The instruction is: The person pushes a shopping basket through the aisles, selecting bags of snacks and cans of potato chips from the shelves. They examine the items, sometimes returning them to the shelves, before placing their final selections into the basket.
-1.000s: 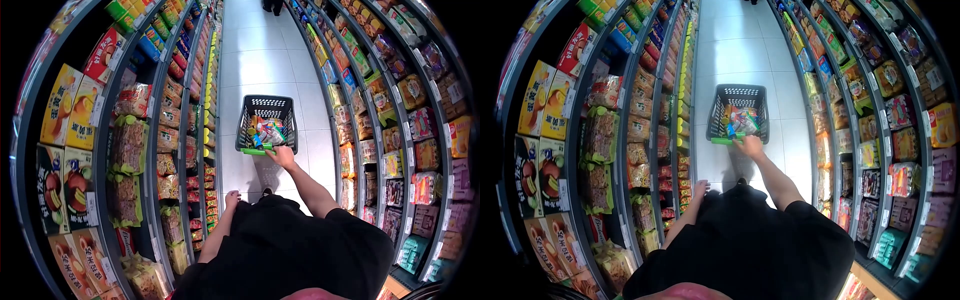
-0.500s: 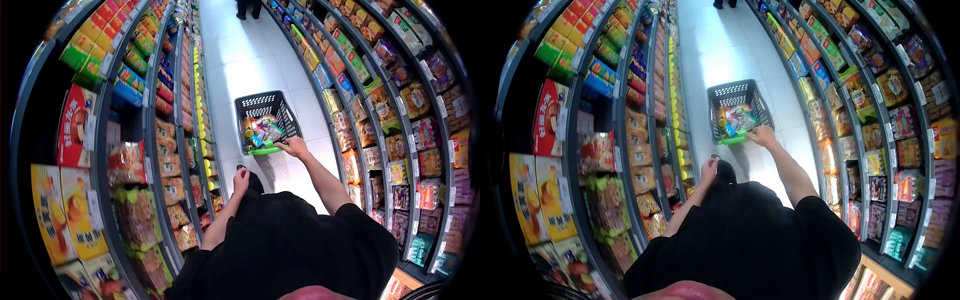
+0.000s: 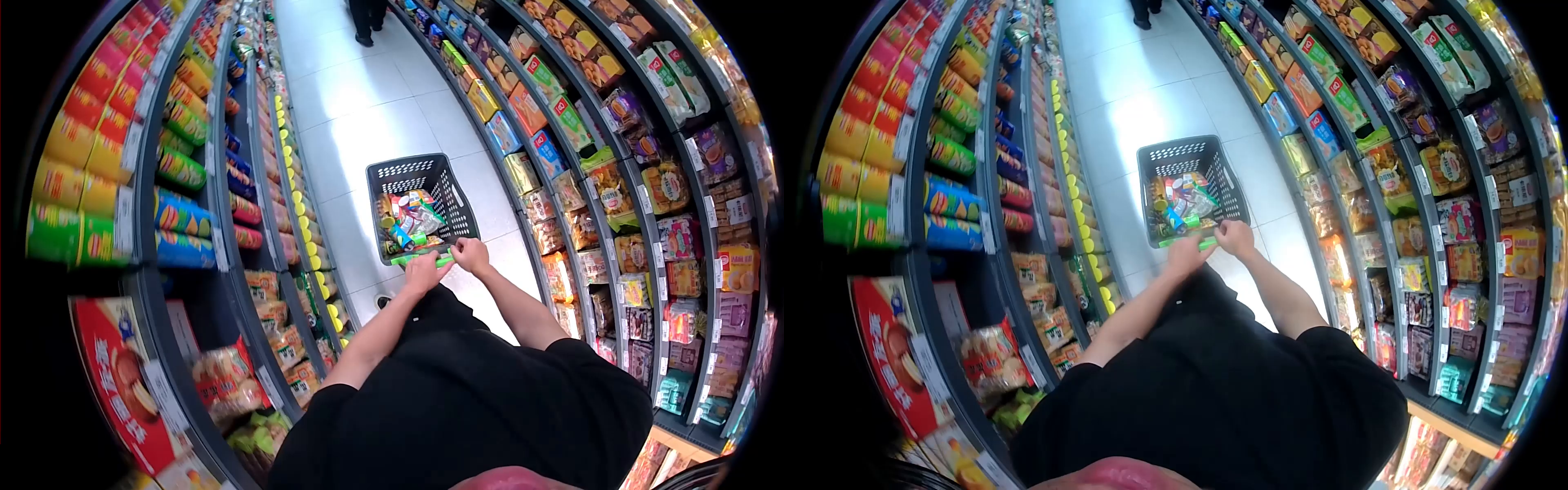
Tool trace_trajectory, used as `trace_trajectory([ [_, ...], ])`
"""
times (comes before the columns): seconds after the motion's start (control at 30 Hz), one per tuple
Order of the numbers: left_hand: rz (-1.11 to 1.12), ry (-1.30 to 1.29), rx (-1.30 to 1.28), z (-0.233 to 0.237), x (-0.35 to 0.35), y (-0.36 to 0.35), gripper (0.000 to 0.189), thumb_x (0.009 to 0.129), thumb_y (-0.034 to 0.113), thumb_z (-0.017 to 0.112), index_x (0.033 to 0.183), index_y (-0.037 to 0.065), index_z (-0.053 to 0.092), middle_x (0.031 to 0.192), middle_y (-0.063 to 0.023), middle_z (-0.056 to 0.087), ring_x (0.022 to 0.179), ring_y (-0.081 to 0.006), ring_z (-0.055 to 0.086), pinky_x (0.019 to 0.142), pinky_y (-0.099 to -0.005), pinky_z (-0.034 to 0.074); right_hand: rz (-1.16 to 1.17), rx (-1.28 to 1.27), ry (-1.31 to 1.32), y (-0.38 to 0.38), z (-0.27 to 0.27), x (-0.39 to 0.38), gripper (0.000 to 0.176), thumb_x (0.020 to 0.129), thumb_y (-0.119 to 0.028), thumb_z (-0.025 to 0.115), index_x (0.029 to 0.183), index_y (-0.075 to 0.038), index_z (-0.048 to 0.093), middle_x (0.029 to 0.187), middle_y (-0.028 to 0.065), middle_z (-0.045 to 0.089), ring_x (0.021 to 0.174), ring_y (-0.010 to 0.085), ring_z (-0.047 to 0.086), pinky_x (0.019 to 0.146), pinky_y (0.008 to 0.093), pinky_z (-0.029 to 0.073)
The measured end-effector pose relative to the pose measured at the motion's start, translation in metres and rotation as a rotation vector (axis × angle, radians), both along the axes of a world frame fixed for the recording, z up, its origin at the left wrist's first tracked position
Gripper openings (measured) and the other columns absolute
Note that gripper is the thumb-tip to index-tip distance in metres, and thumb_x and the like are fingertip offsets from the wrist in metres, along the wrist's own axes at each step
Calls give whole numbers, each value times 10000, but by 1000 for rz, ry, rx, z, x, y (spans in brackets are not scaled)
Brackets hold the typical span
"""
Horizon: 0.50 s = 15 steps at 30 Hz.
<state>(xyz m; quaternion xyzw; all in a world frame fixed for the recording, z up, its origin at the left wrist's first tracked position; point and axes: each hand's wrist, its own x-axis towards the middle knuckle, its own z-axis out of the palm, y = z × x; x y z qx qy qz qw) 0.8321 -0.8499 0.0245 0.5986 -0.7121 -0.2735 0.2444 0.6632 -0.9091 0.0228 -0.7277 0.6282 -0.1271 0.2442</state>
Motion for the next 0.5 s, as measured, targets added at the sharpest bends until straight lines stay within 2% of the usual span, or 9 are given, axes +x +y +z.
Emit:
trace_trajectory([
  [0.07,111,-67,18,-1,1,-13,417,807,485,643,845,71,681,674,-137,655,640,-332,652,607,-431,522,-39,3,-6,-8,-2,4,261,759,-312,610,659,-73,642,657,145,637,655,339,634,604,447,497],
  [0.17,36,-22,-24,-10,16,-32,413,805,484,647,835,73,668,673,-146,653,648,-327,655,602,-434,518,-28,-5,-9,-24,-5,11,269,761,-313,621,642,-72,628,654,128,640,649,331,634,597,438,497],
  [0.2,17,23,2,-13,21,-42,430,802,485,642,806,55,651,692,-181,641,657,-367,634,599,-463,491,-5,-4,-27,-33,-5,13,291,765,-339,635,646,-73,628,656,120,643,645,323,636,592,433,497],
  [0.27,-12,-29,36,-19,34,-69,428,803,496,638,817,68,659,679,-173,642,655,-359,642,603,-458,502,6,1,-55,-50,-4,17,313,768,-364,649,650,-75,627,658,112,646,642,316,638,588,429,496],
  [0.37,-69,-54,80,-21,48,-116,446,809,522,622,846,80,672,685,-181,644,687,-363,649,633,-463,510,98,56,-160,-90,2,21,418,759,-479,679,698,-68,633,686,103,657,659,301,647,584,420,495],
  [0.43,-155,-52,208,-15,58,-149,466,823,514,605,876,54,663,764,-205,653,735,-388,639,669,-477,500,132,68,-150,-118,5,25,420,781,-480,666,741,-63,644,704,108,658,678,307,645,607,413,497],
  [0.47,-166,-54,286,-12,62,-166,486,825,508,609,945,40,659,802,-221,653,778,-398,635,710,-485,496,119,61,-161,-132,4,30,420,781,-480,666,741,-63,644,704,108,658,678,307,645,607,413,497],
  [0.5,-176,-65,280,-9,66,-183,486,825,508,609,945,40,659,802,-221,653,778,-398,635,710,-485,496,105,101,-244,-148,3,34,410,798,-462,664,759,-54,645,708,105,656,671,283,644,598,395,492],
])
